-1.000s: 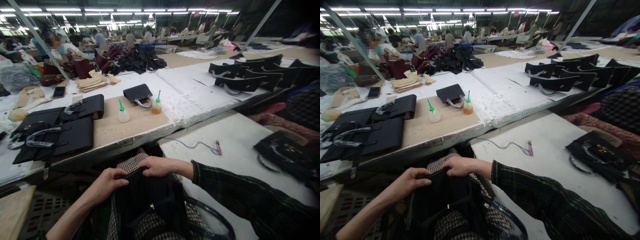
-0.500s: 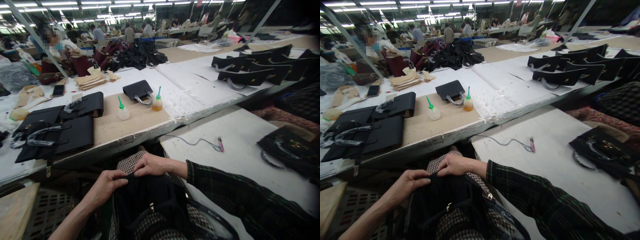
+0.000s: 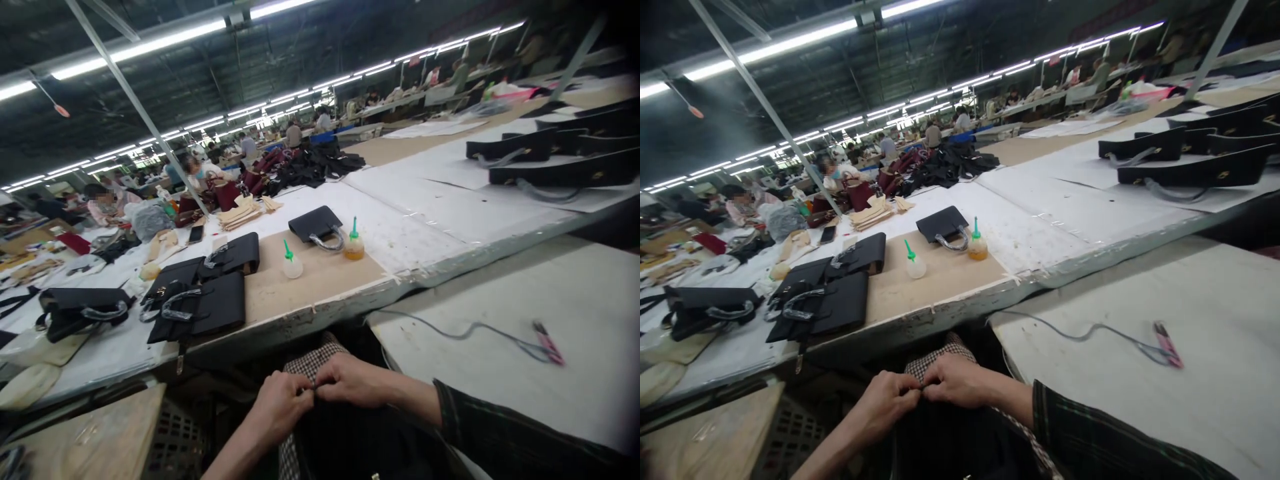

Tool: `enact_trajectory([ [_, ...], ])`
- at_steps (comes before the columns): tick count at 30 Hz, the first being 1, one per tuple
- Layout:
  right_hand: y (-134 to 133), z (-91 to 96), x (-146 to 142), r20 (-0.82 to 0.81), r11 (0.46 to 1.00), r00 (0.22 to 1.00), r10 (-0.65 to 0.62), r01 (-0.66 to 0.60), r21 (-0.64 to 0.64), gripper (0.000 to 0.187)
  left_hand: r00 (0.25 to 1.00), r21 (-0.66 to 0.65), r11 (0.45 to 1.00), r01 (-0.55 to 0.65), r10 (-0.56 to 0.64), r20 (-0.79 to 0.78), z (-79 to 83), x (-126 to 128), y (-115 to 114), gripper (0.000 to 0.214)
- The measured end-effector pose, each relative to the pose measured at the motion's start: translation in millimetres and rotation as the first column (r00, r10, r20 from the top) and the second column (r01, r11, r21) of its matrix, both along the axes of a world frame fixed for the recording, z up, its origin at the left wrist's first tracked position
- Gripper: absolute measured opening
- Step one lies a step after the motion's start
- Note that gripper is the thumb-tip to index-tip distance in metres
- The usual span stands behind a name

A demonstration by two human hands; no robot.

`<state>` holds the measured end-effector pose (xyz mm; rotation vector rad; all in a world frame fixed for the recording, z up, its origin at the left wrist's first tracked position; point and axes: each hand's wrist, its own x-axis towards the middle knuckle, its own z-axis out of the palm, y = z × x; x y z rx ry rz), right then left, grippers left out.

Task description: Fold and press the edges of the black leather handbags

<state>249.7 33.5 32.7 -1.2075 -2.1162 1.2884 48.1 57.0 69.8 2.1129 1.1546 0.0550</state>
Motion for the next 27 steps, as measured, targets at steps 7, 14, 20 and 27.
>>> enact_trajectory([
  [7, -9, 6.1, 0, -0.029, 0.996, 0.999, 0.015, -0.017, -0.087, 0.014, 0.998, -0.112, 0.992, 0.058, -0.056, 0.020, 5.4, -11, -5, 0.027],
  [14, -12, 9.0, 6, -0.069, 0.984, 0.992, 0.105, -0.113, -0.140, 0.016, 0.994, -0.312, 0.949, 0.043, -0.010, 0.106, 1.5, -32, -5, 0.041],
  [20, -9, 5.2, 3, 0.023, 0.985, 0.987, 0.159, -0.157, -0.070, 0.015, 0.986, -0.352, 0.936, -0.019, 0.077, 0.151, -4.8, -35, -5, 0.036],
  [27, 2, 4.4, -2, 0.093, 0.987, 0.983, 0.161, -0.157, -0.046, 0.018, 0.964, -0.504, 0.858, -0.099, 0.208, 0.164, -12.8, -36, -3, 0.029],
])
